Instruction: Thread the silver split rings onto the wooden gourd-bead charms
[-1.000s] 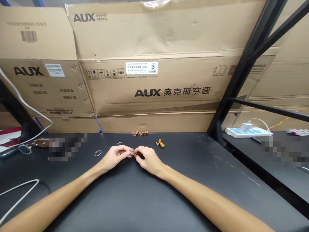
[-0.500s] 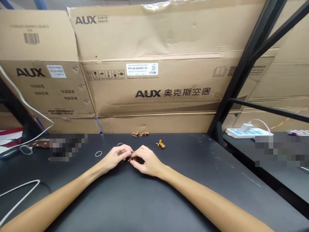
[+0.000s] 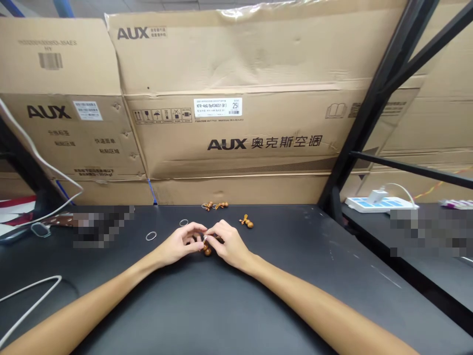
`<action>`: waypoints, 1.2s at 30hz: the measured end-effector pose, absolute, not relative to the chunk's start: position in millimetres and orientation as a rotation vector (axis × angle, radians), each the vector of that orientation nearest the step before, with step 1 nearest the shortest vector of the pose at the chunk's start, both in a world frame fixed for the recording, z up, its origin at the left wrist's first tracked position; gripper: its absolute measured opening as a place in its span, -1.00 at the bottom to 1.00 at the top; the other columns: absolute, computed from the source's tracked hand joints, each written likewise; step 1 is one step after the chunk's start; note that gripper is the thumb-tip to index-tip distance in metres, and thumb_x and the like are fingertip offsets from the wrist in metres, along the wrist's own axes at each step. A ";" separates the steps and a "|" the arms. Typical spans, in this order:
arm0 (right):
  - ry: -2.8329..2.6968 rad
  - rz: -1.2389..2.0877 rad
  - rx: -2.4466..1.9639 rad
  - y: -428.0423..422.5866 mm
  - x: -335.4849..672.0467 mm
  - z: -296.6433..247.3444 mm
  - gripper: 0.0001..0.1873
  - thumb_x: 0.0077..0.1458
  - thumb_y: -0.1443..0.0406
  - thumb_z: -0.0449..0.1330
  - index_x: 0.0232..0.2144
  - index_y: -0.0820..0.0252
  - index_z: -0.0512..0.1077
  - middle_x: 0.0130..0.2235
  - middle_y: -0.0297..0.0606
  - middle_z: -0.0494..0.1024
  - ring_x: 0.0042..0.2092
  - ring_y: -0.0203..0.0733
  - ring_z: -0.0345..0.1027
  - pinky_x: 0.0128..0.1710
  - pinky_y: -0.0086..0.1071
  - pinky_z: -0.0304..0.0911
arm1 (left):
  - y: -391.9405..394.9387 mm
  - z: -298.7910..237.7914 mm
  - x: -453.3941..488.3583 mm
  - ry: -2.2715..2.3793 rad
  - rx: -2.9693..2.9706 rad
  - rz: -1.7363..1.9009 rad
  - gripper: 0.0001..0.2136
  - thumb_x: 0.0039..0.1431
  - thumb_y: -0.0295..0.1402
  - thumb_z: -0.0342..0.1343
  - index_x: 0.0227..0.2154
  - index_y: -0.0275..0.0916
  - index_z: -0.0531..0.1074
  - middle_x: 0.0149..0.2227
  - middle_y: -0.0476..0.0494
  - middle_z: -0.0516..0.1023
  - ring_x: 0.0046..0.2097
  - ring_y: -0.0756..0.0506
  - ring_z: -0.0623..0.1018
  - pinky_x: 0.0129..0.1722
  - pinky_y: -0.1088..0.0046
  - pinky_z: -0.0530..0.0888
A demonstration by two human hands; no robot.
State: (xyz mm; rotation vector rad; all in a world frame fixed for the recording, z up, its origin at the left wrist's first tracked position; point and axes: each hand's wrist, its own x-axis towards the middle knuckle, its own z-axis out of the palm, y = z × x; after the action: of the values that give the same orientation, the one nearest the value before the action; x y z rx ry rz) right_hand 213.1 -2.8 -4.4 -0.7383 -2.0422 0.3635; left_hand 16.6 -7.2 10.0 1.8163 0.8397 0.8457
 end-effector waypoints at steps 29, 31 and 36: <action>-2.037 -0.106 -0.851 3.9 215.9 -8.3 -0.80 0.22 0.28 0.04 -0.41 0.18 0.39 -0.44 -0.21 0.46 -0.37 -0.17 0.30 -0.32 -0.29 0.23 | -15.7 16.8 22.6 0.877 1.887 0.809 -0.74 0.23 -0.17 -0.03 -0.36 -0.27 0.38 -0.45 -0.03 0.44 -0.36 -0.03 0.45 -0.25 0.44 0.38; -1.992 0.047 -0.904 2.5 214.8 -7.3 -0.81 0.21 0.25 0.07 -0.40 0.17 0.40 -0.44 -0.24 0.46 -0.39 -0.20 0.30 -0.35 -0.33 0.25 | -15.1 16.8 22.0 0.848 1.873 0.826 -0.74 0.23 -0.16 -0.03 -0.33 -0.28 0.38 -0.40 -0.04 0.44 -0.33 -0.03 0.44 -0.23 0.43 0.38; -2.057 0.178 -0.865 2.3 212.5 -6.8 -0.70 0.25 0.27 0.00 -0.50 0.15 0.39 -0.50 -0.29 0.43 -0.41 -0.22 0.27 -0.39 -0.35 0.22 | -14.1 16.4 21.1 0.802 1.860 0.839 -0.75 0.24 -0.17 -0.02 -0.33 -0.28 0.38 -0.39 -0.05 0.43 -0.32 -0.03 0.43 -0.20 0.42 0.37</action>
State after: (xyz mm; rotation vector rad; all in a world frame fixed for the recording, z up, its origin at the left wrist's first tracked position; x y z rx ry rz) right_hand 212.5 2.3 -6.8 -0.8649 -2.0567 0.1782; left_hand 21.1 -14.1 16.4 1.8600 0.8023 0.8387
